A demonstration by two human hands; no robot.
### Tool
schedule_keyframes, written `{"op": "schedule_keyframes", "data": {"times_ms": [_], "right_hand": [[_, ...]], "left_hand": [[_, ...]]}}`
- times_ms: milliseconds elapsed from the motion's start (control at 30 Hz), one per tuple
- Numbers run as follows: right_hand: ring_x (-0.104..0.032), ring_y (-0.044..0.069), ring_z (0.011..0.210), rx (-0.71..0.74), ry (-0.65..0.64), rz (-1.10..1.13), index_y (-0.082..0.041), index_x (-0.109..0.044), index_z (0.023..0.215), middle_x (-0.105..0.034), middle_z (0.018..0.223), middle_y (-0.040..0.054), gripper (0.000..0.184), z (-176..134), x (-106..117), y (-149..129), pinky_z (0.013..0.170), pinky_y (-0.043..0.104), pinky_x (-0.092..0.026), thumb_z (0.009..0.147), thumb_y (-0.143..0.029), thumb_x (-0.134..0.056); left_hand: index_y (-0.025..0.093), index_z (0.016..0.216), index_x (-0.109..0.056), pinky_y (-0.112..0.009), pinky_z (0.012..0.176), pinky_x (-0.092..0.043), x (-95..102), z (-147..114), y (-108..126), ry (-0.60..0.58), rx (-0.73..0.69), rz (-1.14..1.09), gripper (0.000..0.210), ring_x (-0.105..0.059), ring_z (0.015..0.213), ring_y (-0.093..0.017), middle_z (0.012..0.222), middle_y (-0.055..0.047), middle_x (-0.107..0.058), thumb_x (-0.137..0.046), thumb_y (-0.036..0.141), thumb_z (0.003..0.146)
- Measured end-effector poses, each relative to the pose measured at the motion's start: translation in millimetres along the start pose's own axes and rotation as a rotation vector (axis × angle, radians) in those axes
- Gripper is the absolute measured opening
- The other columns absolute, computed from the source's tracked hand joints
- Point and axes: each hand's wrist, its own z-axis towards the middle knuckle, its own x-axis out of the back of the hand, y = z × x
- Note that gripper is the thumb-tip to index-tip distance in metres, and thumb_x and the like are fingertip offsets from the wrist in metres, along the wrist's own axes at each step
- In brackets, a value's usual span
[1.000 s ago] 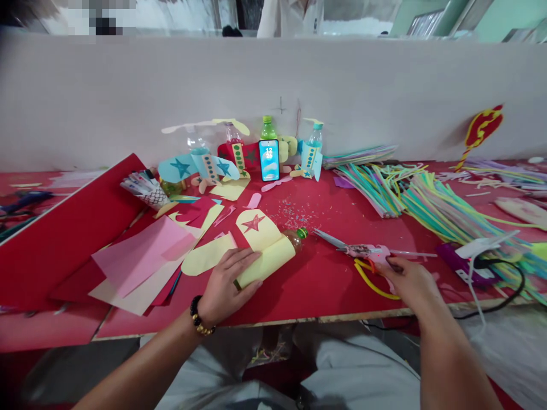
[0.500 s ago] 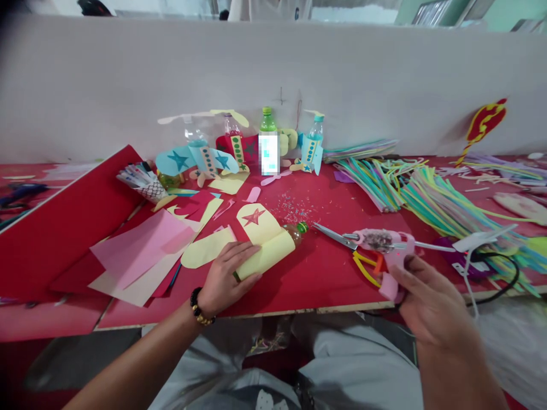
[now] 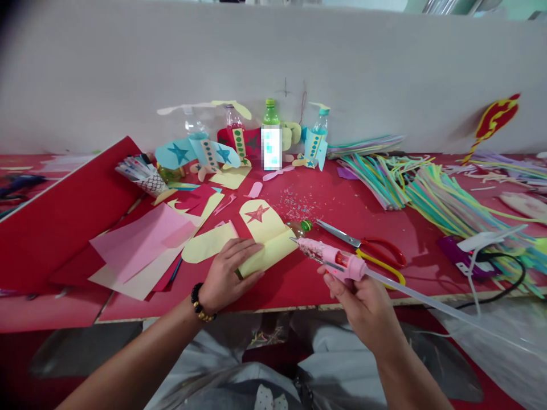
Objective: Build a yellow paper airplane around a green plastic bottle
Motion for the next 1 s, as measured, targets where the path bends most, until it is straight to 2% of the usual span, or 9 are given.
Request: {"op": "schedule_keyframes", "data": {"times_ms": [100,233,333,433,633,800,1000], "right_hand": [[-0.062,0.018,0.063,0.04,-0.002,-0.129,-0.019,-0.072,0.1,-0.071,0.075,0.0037,0.03,4.0,-5.3,-9.4,0.059,0.029,-0.051,0.087,-0.043,-0.059],[-0.07,0.024,0.077,0.087,-0.035,-0.185,-0.018,-0.07,0.103,-0.075,0.088,0.0068,0.031,8.6,-12.2,-16.5,0.071,0.033,-0.055,0.088,-0.042,-0.058],[-0.07,0.025,0.083,0.124,-0.05,-0.235,-0.019,-0.07,0.102,-0.075,0.089,0.0069,0.029,11.3,-15.1,-23.5,0.075,0.034,-0.055,0.088,-0.042,-0.058],[-0.07,0.025,0.082,0.16,-0.072,-0.292,-0.019,-0.07,0.102,-0.075,0.086,0.0066,0.028,13.3,-16.3,-30.6,0.073,0.033,-0.055,0.089,-0.041,-0.056],[-0.069,0.027,0.094,0.192,-0.116,-0.304,-0.017,-0.064,0.122,-0.074,0.106,0.0097,0.039,13.6,-16.6,-34.8,0.087,0.039,-0.055,0.09,-0.038,-0.055],[-0.07,0.025,0.086,0.205,-0.124,-0.318,-0.018,-0.065,0.117,-0.075,0.095,0.0073,0.035,13.4,-16.9,-36.3,0.083,0.036,-0.056,0.091,-0.038,-0.054],[-0.069,0.025,0.078,0.2,-0.137,-0.376,-0.018,-0.065,0.118,-0.074,0.084,0.0064,0.038,13.8,-16.8,-35.5,0.076,0.036,-0.056,0.091,-0.041,-0.052]], "left_hand": [[0.019,0.126,-0.059,-0.043,0.1,-0.048,0.8,-0.4,0.5,-0.017,0.005,-0.001,0.043,-0.056,0.114,-0.025,0.123,-0.01,-0.066,-0.067,0.033,0.085],[0.018,0.128,-0.058,-0.043,0.102,-0.047,1.5,-0.2,0.9,-0.034,-0.008,-0.003,0.044,-0.054,0.116,-0.024,0.125,-0.01,-0.064,-0.066,0.032,0.086],[0.018,0.129,-0.056,-0.044,0.103,-0.046,1.6,-0.2,0.6,-0.044,-0.028,-0.005,0.045,-0.054,0.116,-0.025,0.125,-0.01,-0.064,-0.065,0.032,0.086],[0.019,0.13,-0.056,-0.046,0.104,-0.046,1.5,-1.0,0.4,-0.053,-0.03,-0.01,0.045,-0.055,0.116,-0.026,0.126,-0.01,-0.064,-0.064,0.032,0.087],[0.02,0.131,-0.055,-0.046,0.103,-0.047,0.6,-2.6,0.6,-0.045,-0.042,-0.005,0.046,-0.056,0.116,-0.026,0.126,-0.01,-0.065,-0.064,0.032,0.087],[0.02,0.132,-0.054,-0.047,0.103,-0.046,0.0,-2.7,-0.4,-0.044,-0.05,-0.002,0.047,-0.055,0.116,-0.026,0.127,-0.01,-0.064,-0.064,0.032,0.087],[0.02,0.132,-0.053,-0.046,0.103,-0.047,0.8,-2.7,-0.1,-0.047,-0.059,0.004,0.048,-0.056,0.117,-0.026,0.127,-0.01,-0.064,-0.064,0.032,0.087]]}}
